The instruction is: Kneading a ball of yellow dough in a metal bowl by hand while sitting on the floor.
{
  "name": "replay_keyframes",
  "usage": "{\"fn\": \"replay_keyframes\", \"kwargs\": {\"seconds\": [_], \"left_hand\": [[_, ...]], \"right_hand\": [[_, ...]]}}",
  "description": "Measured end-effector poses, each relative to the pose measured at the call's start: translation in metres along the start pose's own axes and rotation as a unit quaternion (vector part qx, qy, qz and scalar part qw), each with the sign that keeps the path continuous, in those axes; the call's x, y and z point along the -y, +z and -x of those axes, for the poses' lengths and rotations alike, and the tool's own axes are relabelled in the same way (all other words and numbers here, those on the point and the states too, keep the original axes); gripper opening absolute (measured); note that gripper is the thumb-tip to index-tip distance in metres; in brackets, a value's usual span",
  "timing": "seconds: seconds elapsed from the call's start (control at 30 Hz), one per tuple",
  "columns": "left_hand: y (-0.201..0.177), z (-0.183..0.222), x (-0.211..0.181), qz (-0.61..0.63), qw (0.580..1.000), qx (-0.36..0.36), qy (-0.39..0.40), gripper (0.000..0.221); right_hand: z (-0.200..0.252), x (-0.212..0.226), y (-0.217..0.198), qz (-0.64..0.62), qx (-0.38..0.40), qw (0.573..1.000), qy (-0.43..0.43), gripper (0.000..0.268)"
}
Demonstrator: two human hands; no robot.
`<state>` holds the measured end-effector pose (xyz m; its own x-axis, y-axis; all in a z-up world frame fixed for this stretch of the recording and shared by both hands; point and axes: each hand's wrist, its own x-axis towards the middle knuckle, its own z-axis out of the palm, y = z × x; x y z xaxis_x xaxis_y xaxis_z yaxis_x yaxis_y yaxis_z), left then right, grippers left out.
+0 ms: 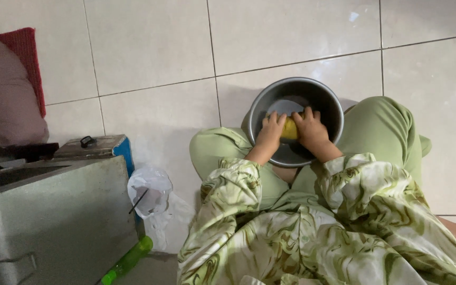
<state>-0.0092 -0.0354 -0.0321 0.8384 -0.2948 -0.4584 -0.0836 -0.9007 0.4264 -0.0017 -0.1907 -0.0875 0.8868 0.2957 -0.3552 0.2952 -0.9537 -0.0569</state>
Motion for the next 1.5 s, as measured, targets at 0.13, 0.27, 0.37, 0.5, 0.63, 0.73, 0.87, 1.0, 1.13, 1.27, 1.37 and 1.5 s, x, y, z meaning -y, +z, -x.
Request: {"fn": "replay_keyframes", "kwargs": {"seconds": [0.13,0.27,0.37,0.5,0.63,0.73,0.87,1.0,1.13,1.27,1.37,1.5], "left_hand": [[0.006,-0.008,0.006,0.028,0.999,0.018,-0.010,0.079],[0.006,-0.016,0.011,0.026,0.999,-0.024,0.013,0.078],[-0.018,0.004,-0.004,0.030,0.993,-0.105,0.050,0.075],[-0.039,0.020,-0.012,0.001,0.976,-0.194,0.095,0.079],[0.007,-0.011,0.006,-0.094,0.983,-0.149,0.042,0.083],[0.025,-0.023,0.006,-0.161,0.977,-0.139,0.013,0.080],[0.062,-0.045,0.022,-0.171,0.970,-0.176,0.001,0.062],[0.051,-0.049,0.027,-0.132,0.984,-0.117,0.005,0.067],[-0.006,-0.017,0.008,-0.072,0.993,-0.089,0.025,0.077],[-0.043,0.040,-0.023,0.012,0.985,-0.167,0.030,0.068],[0.013,0.030,-0.013,-0.121,0.964,-0.237,0.007,0.024],[0.100,-0.013,0.011,-0.196,0.933,-0.295,-0.060,0.018]], "right_hand": [[-0.006,-0.010,-0.001,-0.040,0.008,0.999,-0.034,0.078],[-0.015,-0.018,-0.010,-0.095,-0.002,0.995,-0.041,0.072],[0.003,-0.015,-0.044,-0.119,-0.034,0.992,-0.038,0.079],[0.025,-0.006,-0.093,-0.091,-0.139,0.984,-0.067,0.091],[0.003,0.000,-0.041,0.022,-0.207,0.975,-0.073,0.118],[-0.014,-0.003,-0.006,0.022,-0.218,0.965,-0.141,0.118],[-0.020,-0.016,0.010,0.039,-0.113,0.982,-0.149,0.110],[-0.025,-0.022,0.018,-0.111,-0.123,0.979,-0.118,0.098],[-0.008,-0.027,-0.035,-0.104,-0.176,0.963,-0.173,0.094],[0.019,-0.013,-0.066,-0.096,-0.054,0.992,-0.063,0.098],[0.008,-0.006,-0.032,0.014,-0.061,0.997,-0.053,0.110],[-0.025,0.009,-0.006,0.063,0.010,0.998,0.022,0.104]]}}
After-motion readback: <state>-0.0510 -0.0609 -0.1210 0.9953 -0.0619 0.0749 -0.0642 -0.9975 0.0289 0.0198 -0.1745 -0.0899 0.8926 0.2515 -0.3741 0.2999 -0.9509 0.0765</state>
